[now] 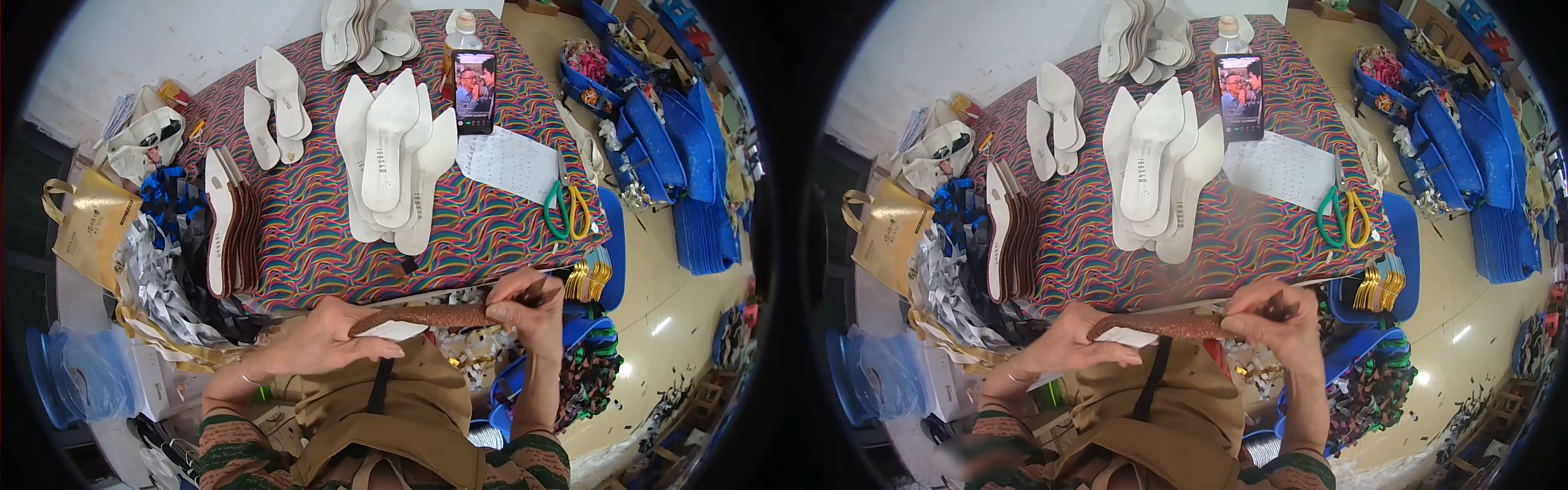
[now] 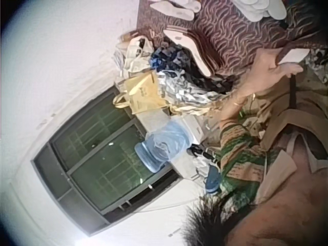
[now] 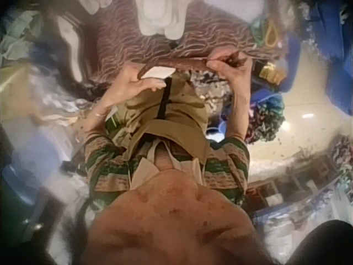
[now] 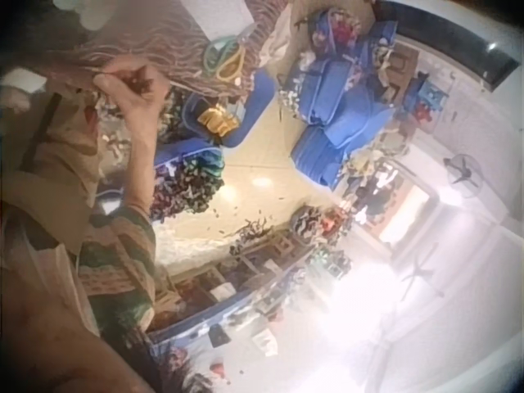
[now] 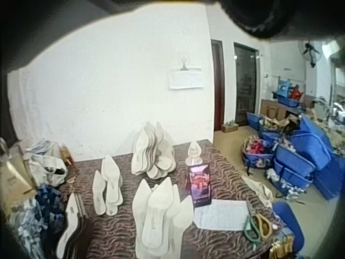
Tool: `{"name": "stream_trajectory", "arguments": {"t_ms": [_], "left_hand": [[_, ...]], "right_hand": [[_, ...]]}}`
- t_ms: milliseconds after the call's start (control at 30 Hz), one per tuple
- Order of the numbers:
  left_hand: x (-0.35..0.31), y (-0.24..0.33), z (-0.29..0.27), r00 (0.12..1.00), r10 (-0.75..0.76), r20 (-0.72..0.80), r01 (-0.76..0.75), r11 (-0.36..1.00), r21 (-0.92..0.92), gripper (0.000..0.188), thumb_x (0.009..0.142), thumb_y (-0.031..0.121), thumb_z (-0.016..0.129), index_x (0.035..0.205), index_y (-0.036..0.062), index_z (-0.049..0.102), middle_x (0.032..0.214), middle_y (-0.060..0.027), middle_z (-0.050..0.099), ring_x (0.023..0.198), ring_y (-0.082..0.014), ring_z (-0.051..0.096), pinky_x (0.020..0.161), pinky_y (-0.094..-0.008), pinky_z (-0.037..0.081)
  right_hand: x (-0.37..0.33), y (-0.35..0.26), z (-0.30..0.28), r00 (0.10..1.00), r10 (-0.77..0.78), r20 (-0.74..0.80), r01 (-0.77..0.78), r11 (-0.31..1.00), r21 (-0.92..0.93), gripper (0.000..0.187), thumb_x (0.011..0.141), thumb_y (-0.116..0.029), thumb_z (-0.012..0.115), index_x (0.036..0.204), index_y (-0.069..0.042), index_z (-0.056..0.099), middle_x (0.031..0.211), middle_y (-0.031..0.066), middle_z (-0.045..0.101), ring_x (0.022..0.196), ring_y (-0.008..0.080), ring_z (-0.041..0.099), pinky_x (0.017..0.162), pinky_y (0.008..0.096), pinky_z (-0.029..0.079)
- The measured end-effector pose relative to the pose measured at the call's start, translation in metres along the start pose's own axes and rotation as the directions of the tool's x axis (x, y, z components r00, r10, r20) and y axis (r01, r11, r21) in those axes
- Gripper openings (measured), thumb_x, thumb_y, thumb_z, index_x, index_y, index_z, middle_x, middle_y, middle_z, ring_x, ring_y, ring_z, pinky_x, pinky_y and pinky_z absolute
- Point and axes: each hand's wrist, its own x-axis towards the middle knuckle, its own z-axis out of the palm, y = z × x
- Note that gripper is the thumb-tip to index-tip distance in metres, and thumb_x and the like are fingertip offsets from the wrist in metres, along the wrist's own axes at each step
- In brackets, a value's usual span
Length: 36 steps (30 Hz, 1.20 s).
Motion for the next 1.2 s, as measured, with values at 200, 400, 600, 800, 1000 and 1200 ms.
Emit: {"name": "stream_trajectory", "arguments": {"t_ms": [200, 400, 600, 800, 1000, 1200], "left_hand": [[0.002, 0.002, 0.021, 0.97, -0.102, -0.221, -0.011, 0.889, -0.458, 0.023, 0.09, 0.01, 0.068, 0.106, -0.0066, 0.064, 0.091, -0.0086, 0.069, 0.076, -0.0116, 0.065, 0.065, -0.0261, 0.052], [0.024, 0.01, 0.036, 0.921, -0.192, -0.338, -0.118, 0.692, -0.713, 0.035, 0.094, 0.009, 0.058, 0.125, -0.0075, 0.054, 0.118, -0.0174, 0.065, 0.093, -0.0213, 0.067, 0.074, -0.0325, 0.056], [0.027, 0.006, 0.023, 0.857, -0.196, -0.477, -0.261, 0.632, -0.73, 0.031, 0.096, 0.011, 0.053, 0.12, -0.0084, 0.054, 0.095, -0.0226, 0.069, 0.083, -0.0288, 0.07, 0.071, -0.0384, 0.059], [0.029, 0.005, 0.015, 0.87, -0.162, -0.465, -0.304, 0.565, -0.767, 0.031, 0.099, 0.023, 0.054, 0.114, -0.0036, 0.058, 0.081, -0.013, 0.067, 0.067, -0.0221, 0.066, 0.057, -0.0328, 0.054], [0.033, -0.002, 0.017, 0.864, -0.271, -0.424, -0.309, 0.379, -0.872, 0.029, 0.103, 0.026, 0.047, 0.113, 0.0018, 0.059, 0.078, -0.0062, 0.06, 0.058, -0.0178, 0.054, 0.054, -0.0323, 0.042], [0.038, 0.004, 0.021, 0.831, -0.267, -0.488, -0.356, 0.418, -0.836, 0.028, 0.104, 0.029, 0.046, 0.111, 0.0039, 0.057, 0.075, -0.0039, 0.054, 0.058, -0.0159, 0.05, 0.054, -0.0311, 0.039]], "right_hand": [[-0.032, 0.027, 0.05, 0.973, 0.025, -0.23, -0.001, 0.995, 0.103, 0.009, 0.08, 0.005, 0.073, 0.088, 0.003, 0.07, 0.082, 0.0095, 0.069, 0.06, 0.0068, 0.056, 0.05, 0.0207, 0.042], [-0.021, 0.06, 0.098, 0.965, 0.002, -0.263, 0.066, 0.966, 0.25, 0.004, 0.085, 0.002, 0.07, 0.087, -0.001, 0.07, 0.078, 0.0042, 0.065, 0.06, 0.0047, 0.052, 0.051, 0.0204, 0.039], [-0.02, 0.069, 0.084, 0.993, -0.008, -0.114, 0.013, 0.999, 0.041, 0.008, 0.087, 0.003, 0.067, 0.094, 0.0, 0.068, 0.082, 0.0083, 0.068, 0.058, 0.0068, 0.052, 0.052, 0.0232, 0.041], [-0.032, 0.066, 0.083, 0.987, -0.057, -0.15, 0.048, 0.997, -0.063, 0.009, 0.084, 0.003, 0.071, 0.093, 0.001, 0.071, 0.085, 0.006, 0.07, 0.067, 0.0063, 0.057, 0.059, 0.0213, 0.045], [-0.026, 0.061, 0.076, 0.99, -0.035, -0.133, 0.029, 0.998, -0.052, 0.009, 0.085, 0.001, 0.071, 0.095, 0.001, 0.072, 0.081, 0.0022, 0.07, 0.069, 0.0036, 0.056, 0.06, 0.0192, 0.043], [-0.024, 0.054, 0.072, 0.991, 0.096, -0.095, -0.098, 0.995, -0.009, 0.009, 0.086, 0.0, 0.07, 0.095, 0.001, 0.071, 0.078, 0.0004, 0.068, 0.068, 0.0024, 0.054, 0.06, 0.0186, 0.043]]}}
